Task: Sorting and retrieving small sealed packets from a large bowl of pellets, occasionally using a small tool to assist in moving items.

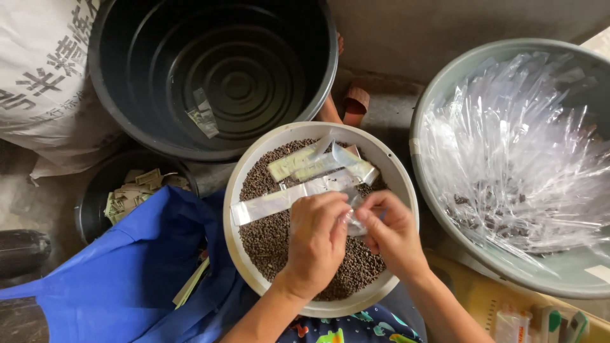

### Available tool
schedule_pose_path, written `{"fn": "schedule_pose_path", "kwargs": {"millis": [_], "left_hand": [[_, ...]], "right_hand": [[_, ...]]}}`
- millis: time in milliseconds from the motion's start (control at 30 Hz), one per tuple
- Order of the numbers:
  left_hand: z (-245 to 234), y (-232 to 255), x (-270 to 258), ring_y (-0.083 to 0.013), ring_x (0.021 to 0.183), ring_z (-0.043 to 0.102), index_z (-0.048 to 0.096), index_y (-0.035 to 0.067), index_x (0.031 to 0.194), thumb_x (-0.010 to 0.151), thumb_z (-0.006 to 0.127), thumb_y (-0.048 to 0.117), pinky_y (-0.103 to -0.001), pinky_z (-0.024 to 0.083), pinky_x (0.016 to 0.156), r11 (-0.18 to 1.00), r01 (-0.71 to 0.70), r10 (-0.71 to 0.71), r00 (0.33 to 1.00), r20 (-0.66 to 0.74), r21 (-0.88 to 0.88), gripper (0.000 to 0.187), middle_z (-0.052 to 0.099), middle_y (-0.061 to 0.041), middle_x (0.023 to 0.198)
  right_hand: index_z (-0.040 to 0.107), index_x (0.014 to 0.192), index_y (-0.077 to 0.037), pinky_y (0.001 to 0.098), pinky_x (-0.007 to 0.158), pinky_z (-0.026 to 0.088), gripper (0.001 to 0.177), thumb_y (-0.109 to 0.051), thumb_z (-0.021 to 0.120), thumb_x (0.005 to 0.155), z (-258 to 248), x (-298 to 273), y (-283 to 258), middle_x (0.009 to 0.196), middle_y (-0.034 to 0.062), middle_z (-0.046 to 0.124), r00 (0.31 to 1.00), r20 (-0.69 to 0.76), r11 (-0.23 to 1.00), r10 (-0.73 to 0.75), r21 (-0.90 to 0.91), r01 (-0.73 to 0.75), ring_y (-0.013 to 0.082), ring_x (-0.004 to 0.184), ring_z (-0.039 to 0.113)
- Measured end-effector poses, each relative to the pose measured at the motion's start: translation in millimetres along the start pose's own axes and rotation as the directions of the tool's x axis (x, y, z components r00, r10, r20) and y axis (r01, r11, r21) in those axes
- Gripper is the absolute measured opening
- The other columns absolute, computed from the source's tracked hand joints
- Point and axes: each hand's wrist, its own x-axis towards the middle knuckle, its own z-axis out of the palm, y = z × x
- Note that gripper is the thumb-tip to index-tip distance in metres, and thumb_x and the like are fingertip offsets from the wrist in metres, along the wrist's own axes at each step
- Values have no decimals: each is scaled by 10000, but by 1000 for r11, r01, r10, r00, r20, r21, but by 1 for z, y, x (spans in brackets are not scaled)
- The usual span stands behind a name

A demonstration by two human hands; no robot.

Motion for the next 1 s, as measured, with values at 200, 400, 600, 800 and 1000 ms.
{"fn": "schedule_pose_path", "kwargs": {"millis": [200, 400, 600, 800, 1000], "left_hand": [[-24, 2, 2, -131, 715, 609, 593, 49, 1060, 917, 676, 0, -248, 533, 607, 854, 382, -234, 888, 395, -352, 173, 634, -35, 847], [-8, -19, -6, -125, 703, 633, 633, 68, 915, 846, 700, -81, -238, 564, 639, 825, 402, -264, 895, 359, -396, 178, 687, -27, 827], [-26, -2, 6, -125, 675, 618, 682, 28, 998, 863, 767, 98, -259, 521, 591, 721, 545, -307, 804, 509, -427, 174, 721, -52, 824], [-37, -46, 33, -144, 815, 651, 606, 71, 1033, 885, 568, -77, -287, 589, 807, 688, 320, -402, 915, 26, -651, 213, 676, -55, 918], [-31, -61, 59, -81, 646, 545, 634, 19, 1028, 1012, 591, 160, -197, 476, 539, 833, 359, -358, 930, 85, -422, 148, 622, -28, 796]], "right_hand": [[653, 939, -4, 264, 798, 512, 50, -23, 667, 894, -4, -2, -1, 1116, 81, 612, 972, 186, 980, -141, -111, 164, 157, 938, 600], [694, 745, 30, 271, 618, 438, 290, -137, 642, 976, -14, -16, -12, 918, 120, 597, 923, 379, 975, 71, 168, -144, 156, 744, 525], [540, 1361, -35, 190, 499, 388, 474, -49, 688, 910, -1, -13, -17, 829, 79, 630, 998, 36, 999, 44, -5, -44, 89, 632, 526], [707, 899, -42, 238, 483, 378, 152, -163, 642, 966, 1, -33, 19, 648, -10, 582, 983, 156, 924, -94, -355, 145, 87, 548, 492], [712, 930, -84, 223, 555, 384, 106, -11, 681, 861, -33, -21, -3, 797, -9, 664, 947, 127, 727, -296, -612, 310, 80, 617, 514]]}}
